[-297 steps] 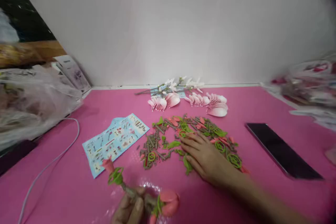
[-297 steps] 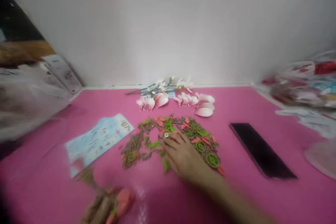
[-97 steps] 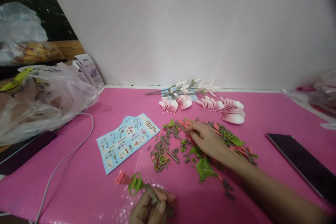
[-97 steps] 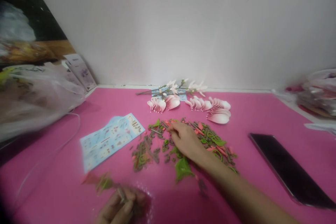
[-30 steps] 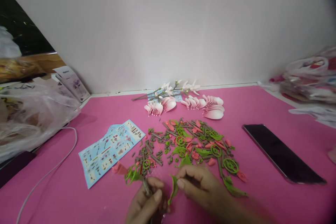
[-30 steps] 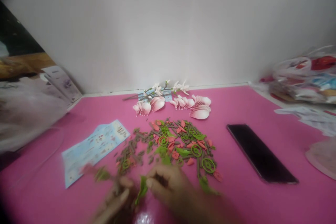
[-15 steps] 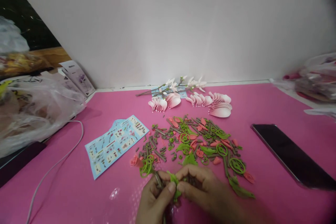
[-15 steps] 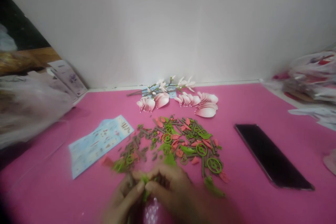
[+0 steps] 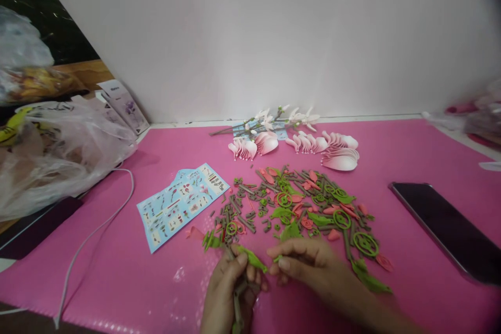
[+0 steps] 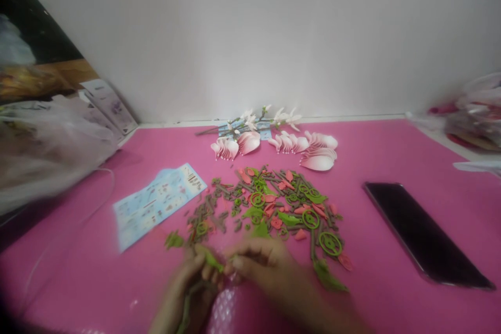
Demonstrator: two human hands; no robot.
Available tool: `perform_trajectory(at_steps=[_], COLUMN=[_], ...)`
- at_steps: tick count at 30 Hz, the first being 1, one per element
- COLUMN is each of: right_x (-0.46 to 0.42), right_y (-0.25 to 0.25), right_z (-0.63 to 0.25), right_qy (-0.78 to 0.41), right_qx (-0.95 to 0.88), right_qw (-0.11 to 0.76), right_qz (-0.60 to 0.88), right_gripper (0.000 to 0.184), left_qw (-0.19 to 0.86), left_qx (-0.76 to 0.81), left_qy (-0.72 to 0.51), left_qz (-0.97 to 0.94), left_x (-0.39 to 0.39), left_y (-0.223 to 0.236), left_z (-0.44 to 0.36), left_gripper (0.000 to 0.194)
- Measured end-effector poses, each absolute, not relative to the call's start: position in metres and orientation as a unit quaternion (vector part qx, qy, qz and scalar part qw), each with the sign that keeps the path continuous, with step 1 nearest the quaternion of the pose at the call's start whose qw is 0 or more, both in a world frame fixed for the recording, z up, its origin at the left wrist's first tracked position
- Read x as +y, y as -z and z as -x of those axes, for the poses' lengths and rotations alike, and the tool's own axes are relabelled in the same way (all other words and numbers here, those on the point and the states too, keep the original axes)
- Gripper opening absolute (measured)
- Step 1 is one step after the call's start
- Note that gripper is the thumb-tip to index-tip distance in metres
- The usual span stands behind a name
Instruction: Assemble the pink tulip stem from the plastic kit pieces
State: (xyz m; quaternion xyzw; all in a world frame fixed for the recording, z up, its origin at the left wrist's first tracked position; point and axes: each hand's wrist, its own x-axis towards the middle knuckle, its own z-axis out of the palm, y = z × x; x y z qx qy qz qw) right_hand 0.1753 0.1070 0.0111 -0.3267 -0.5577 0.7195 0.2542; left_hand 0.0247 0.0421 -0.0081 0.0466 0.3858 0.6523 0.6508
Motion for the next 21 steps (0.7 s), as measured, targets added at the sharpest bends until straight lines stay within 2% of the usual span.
perform_trajectory(at_steps=[4, 10, 14, 21], right_x=[0.1096, 0.1079, 0.106, 0.1047], right_y=[-0.0138, -0.0154, -0.014, -0.0088], right_z=[-0.1755, -0.173, -0.1725, -0.1732], right_qy=[-0.659, -0.672, -0.645, -0.67], right_qx=[-0.605, -0.6, -0.617, -0.594], right_qw=[0.281, 0.245, 0.258, 0.272], right_qz=[0.348, 0.357, 0.37, 0.353], right_gripper=[0.013, 0.017, 0.015, 0.014], left_qw=[0.649, 0.64, 0.629, 0.608], left_qx=[0.39, 0.408, 0.429, 0.43], left_qy=[-0.652, -0.648, -0.646, -0.666], left_qz=[-0.032, -0.06, -0.057, -0.042], left_x=[0.0417, 0.0415, 0.0417, 0.0424], left_y=[0.0061, 0.0038, 0.0029, 0.0012], left_z=[-0.0231, -0.0239, -0.0248, -0.0268], left_gripper=[0.02, 0.015, 0.016, 0.02])
